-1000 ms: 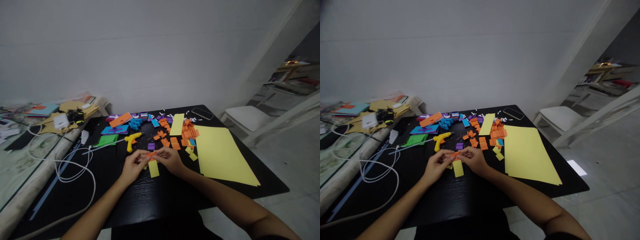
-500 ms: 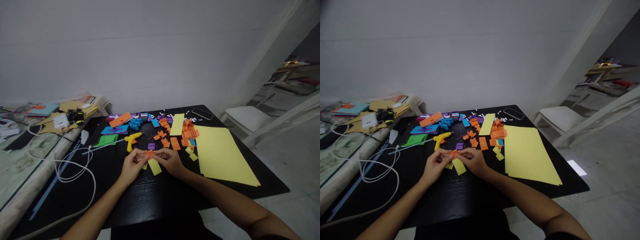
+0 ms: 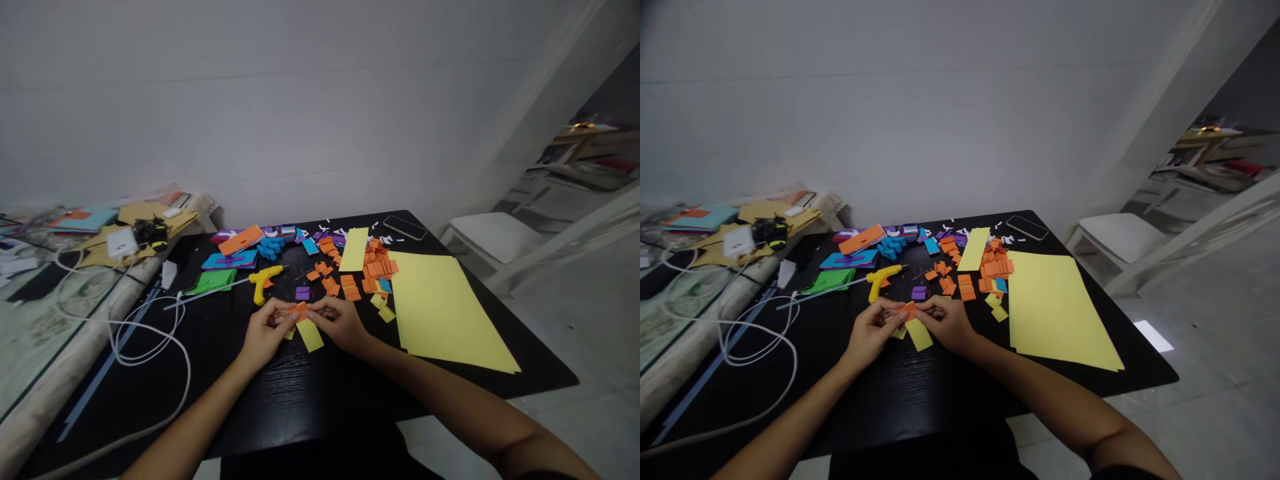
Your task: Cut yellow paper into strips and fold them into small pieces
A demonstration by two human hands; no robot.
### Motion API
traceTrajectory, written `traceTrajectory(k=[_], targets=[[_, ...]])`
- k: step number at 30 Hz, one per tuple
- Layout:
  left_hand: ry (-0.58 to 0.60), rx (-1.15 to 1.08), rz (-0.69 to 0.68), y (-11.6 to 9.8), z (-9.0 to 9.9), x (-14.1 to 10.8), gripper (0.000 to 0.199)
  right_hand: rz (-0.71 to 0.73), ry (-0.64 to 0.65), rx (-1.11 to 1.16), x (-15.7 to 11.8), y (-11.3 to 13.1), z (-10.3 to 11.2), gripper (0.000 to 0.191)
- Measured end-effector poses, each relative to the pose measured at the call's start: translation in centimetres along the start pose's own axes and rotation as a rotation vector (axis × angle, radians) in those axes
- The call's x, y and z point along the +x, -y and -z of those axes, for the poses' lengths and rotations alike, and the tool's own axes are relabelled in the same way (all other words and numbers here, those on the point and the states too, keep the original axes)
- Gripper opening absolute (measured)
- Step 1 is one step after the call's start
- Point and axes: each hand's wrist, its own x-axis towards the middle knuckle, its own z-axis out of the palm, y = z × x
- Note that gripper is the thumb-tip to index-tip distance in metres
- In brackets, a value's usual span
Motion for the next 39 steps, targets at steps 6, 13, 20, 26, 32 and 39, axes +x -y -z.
traceTrajectory(k=[6, 13, 20, 26, 32, 39], targets=[[0.032, 0.06, -0.008, 0.0, 0.1, -0.1, 0.025, 0.009, 0.078, 0.07, 0.1, 0.2, 0.0, 0.034], [0.062, 0.013, 0.027, -0.4, 0.1, 0.1, 0.025, 0.038, 0.132, 0.071, 0.1, 0.2, 0.0, 0.016], [0.09, -0.044, 0.102, -0.4, 0.3, 0.5, 0.026, 0.089, 0.132, -0.11, 0.2, 0.6, 0.5, 0.008], [0.12, -0.111, 0.153, -0.6, 0.6, 0.8, 0.026, -0.03, 0.228, 0.06, 0.4, 0.9, 0.9, 0.016], [0.128, -0.166, 0.189, -0.5, 0.8, 1.1, 0.027, -0.129, 0.297, 0.239, 0.5, 0.8, 1.0, 0.025], [0.113, -0.202, 0.23, -0.3, 0.9, 1.1, 0.027, -0.164, 0.345, 0.31, 0.6, 0.9, 1.2, 0.033]])
